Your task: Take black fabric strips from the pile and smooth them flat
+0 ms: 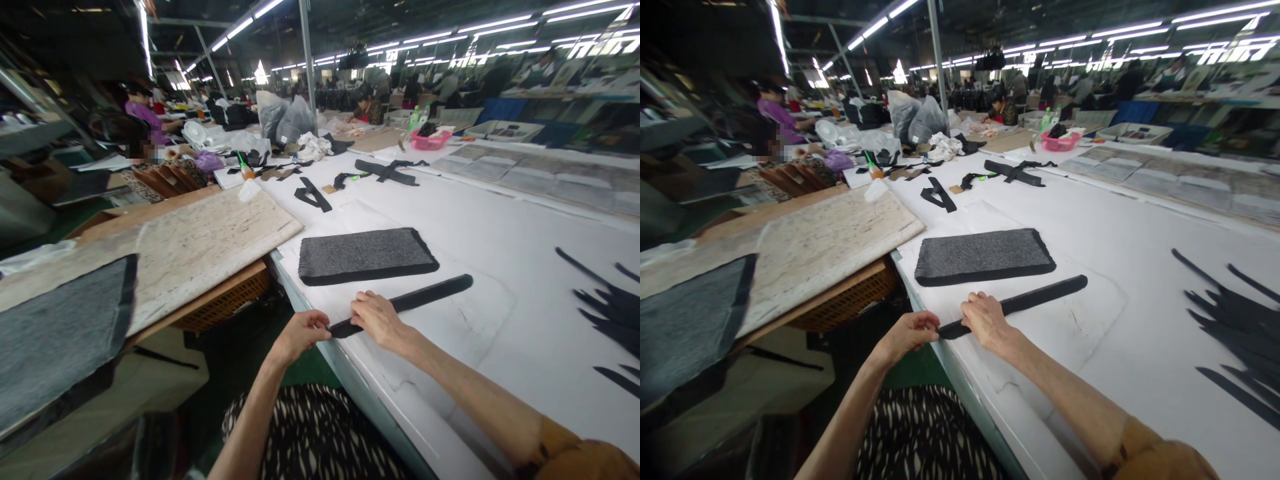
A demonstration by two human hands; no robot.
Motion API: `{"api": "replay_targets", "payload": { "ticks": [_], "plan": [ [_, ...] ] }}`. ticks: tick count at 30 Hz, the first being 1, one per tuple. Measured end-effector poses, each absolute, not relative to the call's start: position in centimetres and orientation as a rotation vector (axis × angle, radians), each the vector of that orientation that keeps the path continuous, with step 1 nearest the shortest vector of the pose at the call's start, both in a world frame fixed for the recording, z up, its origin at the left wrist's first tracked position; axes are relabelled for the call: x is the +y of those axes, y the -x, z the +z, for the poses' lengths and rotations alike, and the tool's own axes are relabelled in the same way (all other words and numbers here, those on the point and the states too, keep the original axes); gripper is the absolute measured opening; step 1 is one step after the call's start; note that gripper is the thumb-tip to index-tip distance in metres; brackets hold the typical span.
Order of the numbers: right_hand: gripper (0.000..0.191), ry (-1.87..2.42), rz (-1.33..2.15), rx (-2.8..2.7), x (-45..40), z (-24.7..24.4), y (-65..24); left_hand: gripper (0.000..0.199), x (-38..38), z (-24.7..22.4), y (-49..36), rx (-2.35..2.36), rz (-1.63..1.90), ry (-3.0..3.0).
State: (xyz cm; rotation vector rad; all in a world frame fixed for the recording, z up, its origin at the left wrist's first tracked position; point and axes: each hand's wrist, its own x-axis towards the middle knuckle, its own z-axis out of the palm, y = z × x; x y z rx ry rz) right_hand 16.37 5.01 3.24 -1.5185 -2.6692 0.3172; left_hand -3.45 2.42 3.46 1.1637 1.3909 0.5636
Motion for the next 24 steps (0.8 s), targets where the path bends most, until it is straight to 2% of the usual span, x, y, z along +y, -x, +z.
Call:
{"api": "replay_targets", "payload": {
  "ticks": [7, 14, 24],
  "plan": [
    [0.008, 1.465, 0.235, -2.661, 4.6, 2.5, -16.4, 0.02, 1.7, 4.3, 2.8, 1.63, 0.692, -1.583],
    [0.013, 1.338, 0.169, -2.611, 3.9, 1.4, -16.9, 0.023, 0.9, 2.9, -0.1, 1.772, 0.4, -2.026],
    [0.012, 1.035, -0.01, -2.534, 3.9, 0.2, -17.7, 0.025, 0.4, 1.3, -0.2, 1.825, 0.406, -2.297]
  ]
}}
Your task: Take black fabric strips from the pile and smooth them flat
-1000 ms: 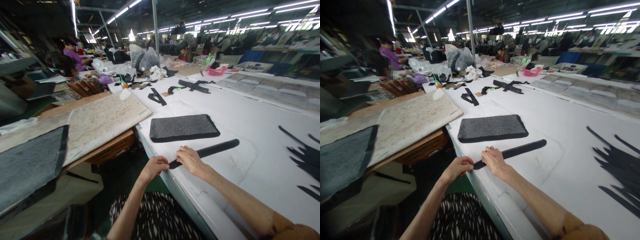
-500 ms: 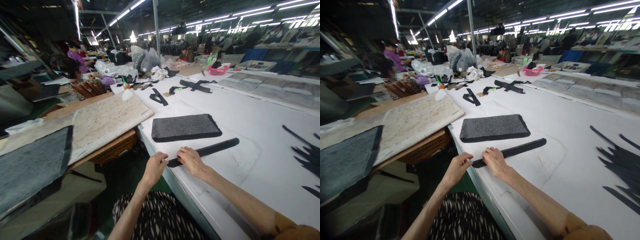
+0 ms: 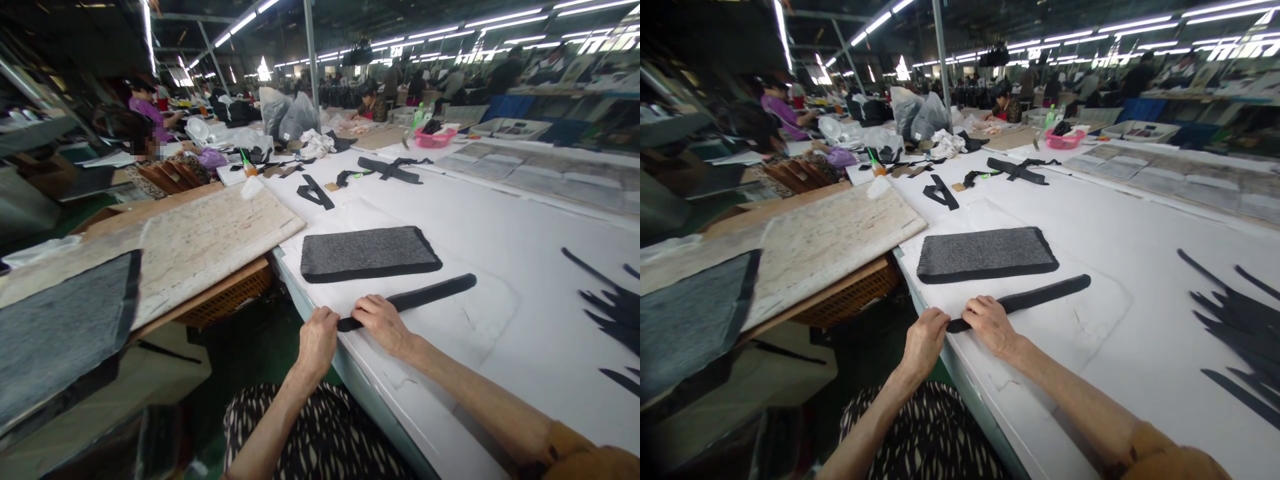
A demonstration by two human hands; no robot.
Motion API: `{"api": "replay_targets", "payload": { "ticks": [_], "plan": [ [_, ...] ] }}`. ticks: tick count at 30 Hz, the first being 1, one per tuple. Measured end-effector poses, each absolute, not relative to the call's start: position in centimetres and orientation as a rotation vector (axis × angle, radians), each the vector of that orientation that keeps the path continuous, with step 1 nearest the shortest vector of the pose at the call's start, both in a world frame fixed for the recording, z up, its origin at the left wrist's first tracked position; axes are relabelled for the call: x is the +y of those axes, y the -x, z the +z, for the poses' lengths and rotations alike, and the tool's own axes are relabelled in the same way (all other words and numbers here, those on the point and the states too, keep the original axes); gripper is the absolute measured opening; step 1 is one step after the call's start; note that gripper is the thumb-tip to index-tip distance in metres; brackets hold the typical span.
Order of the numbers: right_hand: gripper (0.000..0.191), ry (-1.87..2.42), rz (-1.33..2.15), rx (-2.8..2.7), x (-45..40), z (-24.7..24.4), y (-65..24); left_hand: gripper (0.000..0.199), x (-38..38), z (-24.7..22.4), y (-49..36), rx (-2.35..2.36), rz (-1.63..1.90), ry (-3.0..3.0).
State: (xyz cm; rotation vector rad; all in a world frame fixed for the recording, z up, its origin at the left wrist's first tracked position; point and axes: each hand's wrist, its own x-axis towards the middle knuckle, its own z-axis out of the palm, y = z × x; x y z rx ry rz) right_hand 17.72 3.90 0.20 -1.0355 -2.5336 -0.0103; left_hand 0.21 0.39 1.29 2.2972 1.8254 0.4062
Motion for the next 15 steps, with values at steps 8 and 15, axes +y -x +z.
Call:
{"api": "replay_targets", "payload": {
  "ticks": [8, 15],
  "plan": [
    [0.015, 0.877, 0.111, -2.475, 4.5, -0.3, -18.3, 0.02, 0.4, 0.3, 0.1, 1.731, 0.425, -2.664],
    [0.014, 0.923, 0.404, -2.365, 5.2, -0.5, -19.0, 0.02, 0.7, 0.6, 0.4, 1.711, 0.432, -2.586]
  ]
}}
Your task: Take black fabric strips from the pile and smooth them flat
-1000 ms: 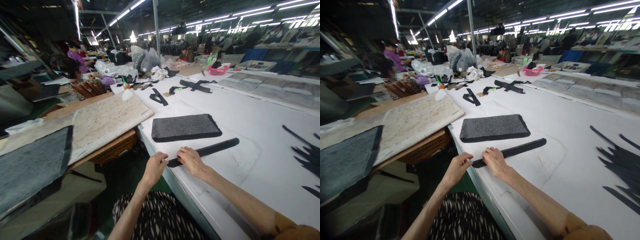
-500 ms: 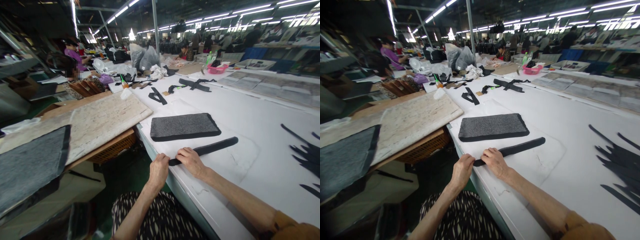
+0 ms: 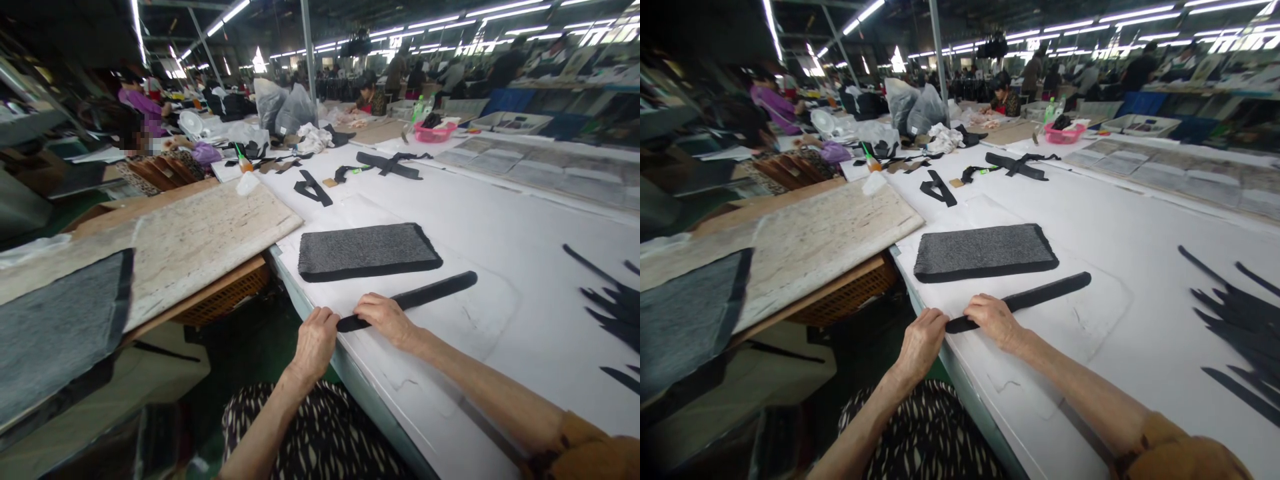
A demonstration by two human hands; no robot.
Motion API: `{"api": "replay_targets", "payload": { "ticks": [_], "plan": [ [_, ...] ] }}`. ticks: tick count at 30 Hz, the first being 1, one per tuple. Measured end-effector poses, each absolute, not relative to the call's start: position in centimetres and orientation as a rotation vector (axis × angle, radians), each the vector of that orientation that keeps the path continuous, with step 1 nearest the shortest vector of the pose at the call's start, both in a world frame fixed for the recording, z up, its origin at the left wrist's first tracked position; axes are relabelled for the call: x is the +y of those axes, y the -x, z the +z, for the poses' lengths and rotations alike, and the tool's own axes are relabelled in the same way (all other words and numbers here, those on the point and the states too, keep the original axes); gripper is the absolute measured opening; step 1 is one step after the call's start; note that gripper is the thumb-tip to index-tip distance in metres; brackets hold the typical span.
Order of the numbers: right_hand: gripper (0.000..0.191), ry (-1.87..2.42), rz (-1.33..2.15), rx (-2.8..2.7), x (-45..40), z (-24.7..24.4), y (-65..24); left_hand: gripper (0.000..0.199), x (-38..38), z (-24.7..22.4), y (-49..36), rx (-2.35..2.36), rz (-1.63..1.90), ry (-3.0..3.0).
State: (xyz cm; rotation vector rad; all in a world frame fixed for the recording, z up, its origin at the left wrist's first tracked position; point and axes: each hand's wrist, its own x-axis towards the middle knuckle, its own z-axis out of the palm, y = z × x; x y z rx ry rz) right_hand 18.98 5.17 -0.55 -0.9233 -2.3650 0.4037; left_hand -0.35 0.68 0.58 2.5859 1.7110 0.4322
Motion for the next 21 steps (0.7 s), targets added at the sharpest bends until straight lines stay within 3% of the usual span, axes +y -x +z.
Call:
{"api": "replay_targets", "payload": {
  "ticks": [7, 21],
  "plan": [
    [0.022, 0.863, 0.153, -2.46, 4.9, 0.0, -19.5, 0.02, 0.3, 0.5, 0.3, 1.659, 0.38, -2.71],
    [0.019, 0.655, -0.331, -2.707, 4.4, 0.0, -20.4, 0.014, 0.2, 2.2, 0.6, 1.354, 0.031, -3.008]
  ]
}}
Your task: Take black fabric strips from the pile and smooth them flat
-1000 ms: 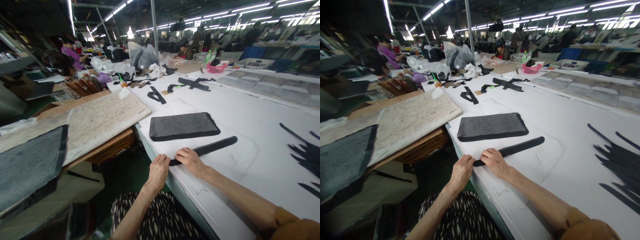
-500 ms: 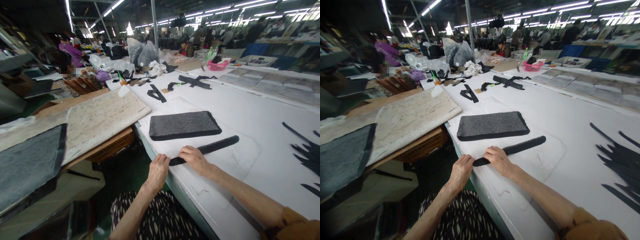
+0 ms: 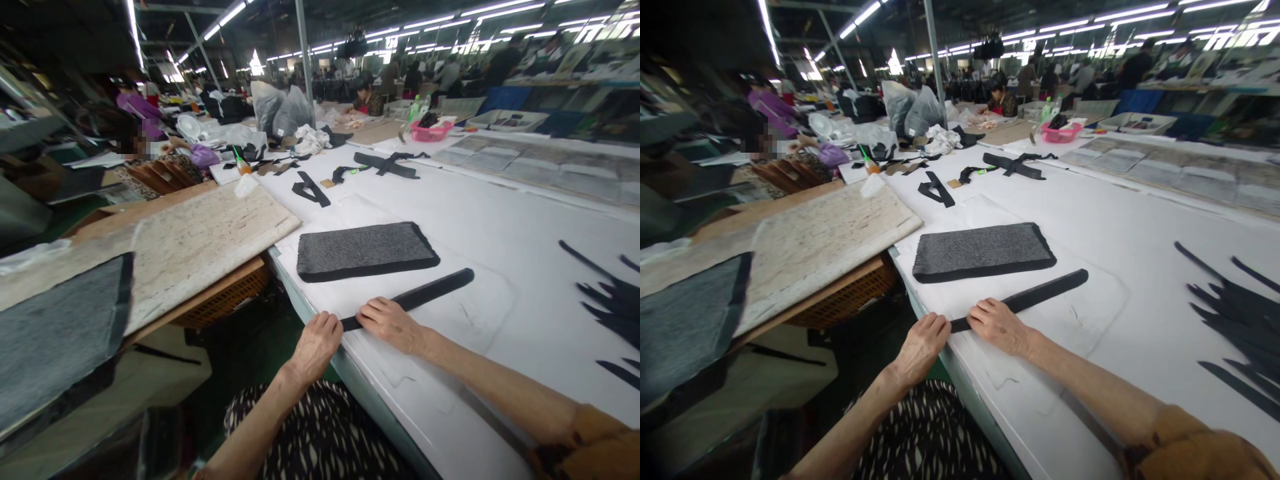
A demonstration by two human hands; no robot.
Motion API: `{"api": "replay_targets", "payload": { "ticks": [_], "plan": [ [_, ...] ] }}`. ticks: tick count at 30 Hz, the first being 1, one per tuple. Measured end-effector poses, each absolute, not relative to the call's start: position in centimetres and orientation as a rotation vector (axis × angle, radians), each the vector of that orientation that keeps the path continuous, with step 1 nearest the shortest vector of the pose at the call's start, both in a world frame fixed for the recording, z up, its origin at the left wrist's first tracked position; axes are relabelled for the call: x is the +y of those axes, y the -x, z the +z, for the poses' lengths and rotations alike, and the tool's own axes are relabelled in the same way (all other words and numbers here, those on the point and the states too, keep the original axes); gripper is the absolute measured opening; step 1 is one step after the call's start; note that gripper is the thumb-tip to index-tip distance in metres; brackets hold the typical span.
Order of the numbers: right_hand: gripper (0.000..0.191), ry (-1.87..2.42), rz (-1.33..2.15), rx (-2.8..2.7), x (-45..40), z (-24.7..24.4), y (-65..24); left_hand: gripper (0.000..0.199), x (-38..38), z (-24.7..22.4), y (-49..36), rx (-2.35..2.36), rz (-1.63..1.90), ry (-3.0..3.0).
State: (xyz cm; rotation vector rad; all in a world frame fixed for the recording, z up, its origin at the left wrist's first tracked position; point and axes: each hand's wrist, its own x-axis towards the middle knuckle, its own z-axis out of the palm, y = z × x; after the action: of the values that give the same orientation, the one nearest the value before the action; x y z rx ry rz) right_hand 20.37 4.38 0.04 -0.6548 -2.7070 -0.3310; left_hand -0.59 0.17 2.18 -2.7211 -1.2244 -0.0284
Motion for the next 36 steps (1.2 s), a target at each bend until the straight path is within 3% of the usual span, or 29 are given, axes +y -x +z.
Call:
{"api": "replay_targets", "payload": {
  "ticks": [15, 25, 32, 36],
  "plan": [
    [0.016, 0.695, -0.447, -2.776, 4.0, 1.1, -19.7, 0.026, 0.2, 2.4, 0.0, -1.014, 0.134, 2.68],
    [0.018, 0.72, -0.457, -2.757, 3.9, 1.0, -19.6, 0.035, -0.5, 1.7, 2.2, -0.98, 0.065, 2.735],
    [0.023, 0.754, -0.433, -2.804, 4.0, 0.8, -20.3, 0.033, -2.3, 0.6, 4.1, -1.486, -0.193, 2.701],
    [0.027, 0.789, -0.377, -2.795, 3.6, 0.7, -20.0, 0.031, -2.6, -0.3, 4.1, -2.188, -0.834, 2.647]
  ]
}}
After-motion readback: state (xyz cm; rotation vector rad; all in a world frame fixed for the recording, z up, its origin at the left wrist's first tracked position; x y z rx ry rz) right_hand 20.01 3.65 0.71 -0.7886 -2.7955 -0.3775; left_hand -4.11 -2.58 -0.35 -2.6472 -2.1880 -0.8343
